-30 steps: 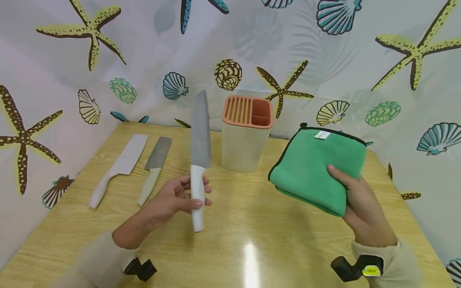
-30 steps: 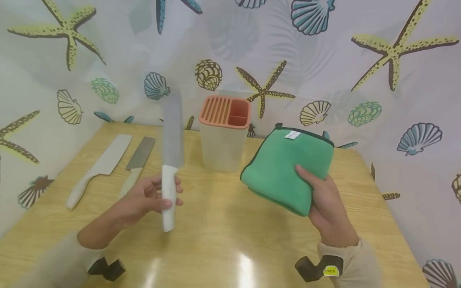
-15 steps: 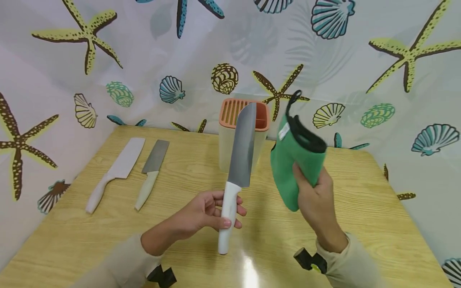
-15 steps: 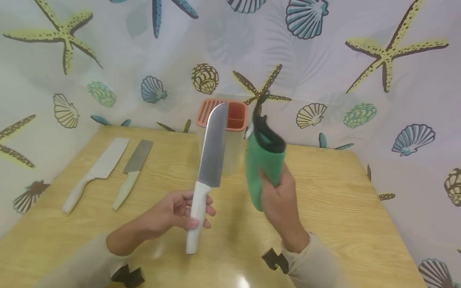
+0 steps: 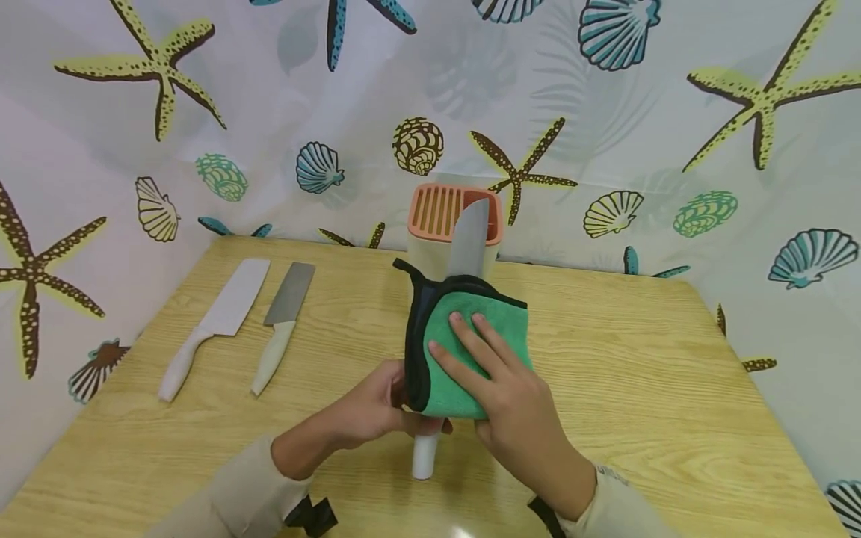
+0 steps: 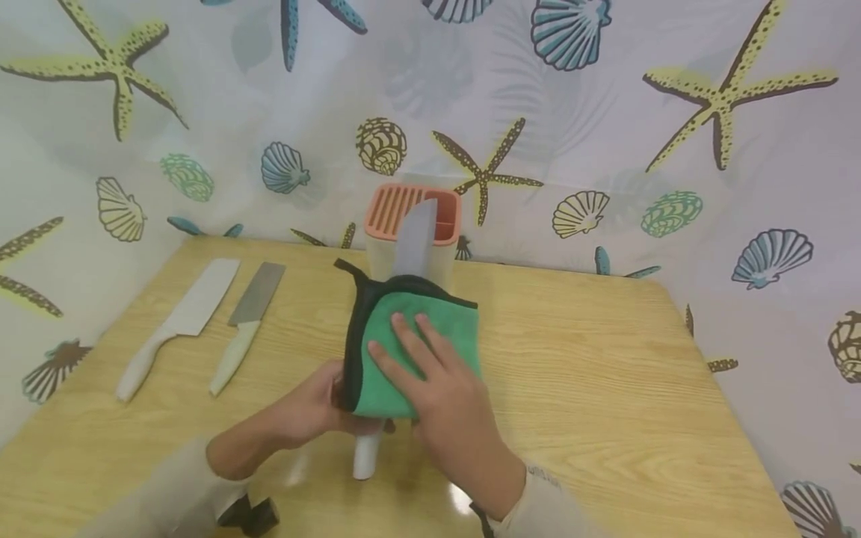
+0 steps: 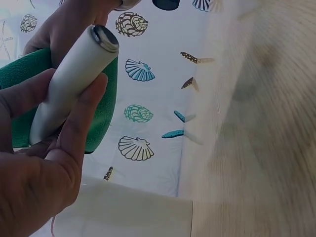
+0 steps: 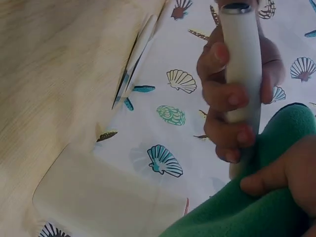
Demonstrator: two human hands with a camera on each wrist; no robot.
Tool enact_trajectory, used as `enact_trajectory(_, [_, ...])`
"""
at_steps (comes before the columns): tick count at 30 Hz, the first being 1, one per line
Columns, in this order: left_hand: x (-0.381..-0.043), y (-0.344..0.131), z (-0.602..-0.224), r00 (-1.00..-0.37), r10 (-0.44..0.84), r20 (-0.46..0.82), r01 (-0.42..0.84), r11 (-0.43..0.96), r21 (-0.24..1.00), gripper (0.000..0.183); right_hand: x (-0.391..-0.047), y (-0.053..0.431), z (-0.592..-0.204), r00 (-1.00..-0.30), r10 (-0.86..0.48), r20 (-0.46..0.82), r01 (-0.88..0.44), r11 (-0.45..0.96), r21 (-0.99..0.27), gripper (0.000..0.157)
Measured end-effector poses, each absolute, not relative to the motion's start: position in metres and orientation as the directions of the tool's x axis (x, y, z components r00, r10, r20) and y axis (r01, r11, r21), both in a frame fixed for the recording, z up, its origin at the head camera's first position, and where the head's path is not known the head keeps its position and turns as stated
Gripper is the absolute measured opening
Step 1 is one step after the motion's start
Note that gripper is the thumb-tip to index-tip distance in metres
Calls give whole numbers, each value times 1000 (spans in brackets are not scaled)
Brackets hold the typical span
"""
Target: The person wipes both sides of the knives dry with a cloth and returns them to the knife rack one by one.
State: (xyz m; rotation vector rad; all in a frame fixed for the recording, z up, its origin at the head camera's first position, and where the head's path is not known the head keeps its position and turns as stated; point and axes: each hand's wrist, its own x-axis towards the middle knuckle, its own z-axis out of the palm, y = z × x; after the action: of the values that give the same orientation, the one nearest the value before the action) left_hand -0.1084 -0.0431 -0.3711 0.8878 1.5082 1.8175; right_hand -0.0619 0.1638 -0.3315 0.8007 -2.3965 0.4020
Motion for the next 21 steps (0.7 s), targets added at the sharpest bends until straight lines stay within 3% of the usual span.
enact_trajectory(10, [-102, -44, -370, -486, 873, 47, -121, -120, 985, 49, -78, 181, -320, -638, -347, 688, -564, 818, -110, 98])
enact_trajectory(15, [-99, -44, -370, -450, 890, 73, -83, -123, 989, 44, -92, 191, -306, -586, -285, 759, -547, 830, -110, 90])
enact_trajectory(19, [-98, -42, -371, -431, 900, 69, -99, -123, 987, 43, -109, 205, -294, -593, -195, 781, -529, 826, -195, 83])
enact_trajectory(21, [-99, -40, -374, -440, 892, 104, -115, -170, 979, 44, -122, 217, -289, -638, -110, 762, -515, 797, -316, 65])
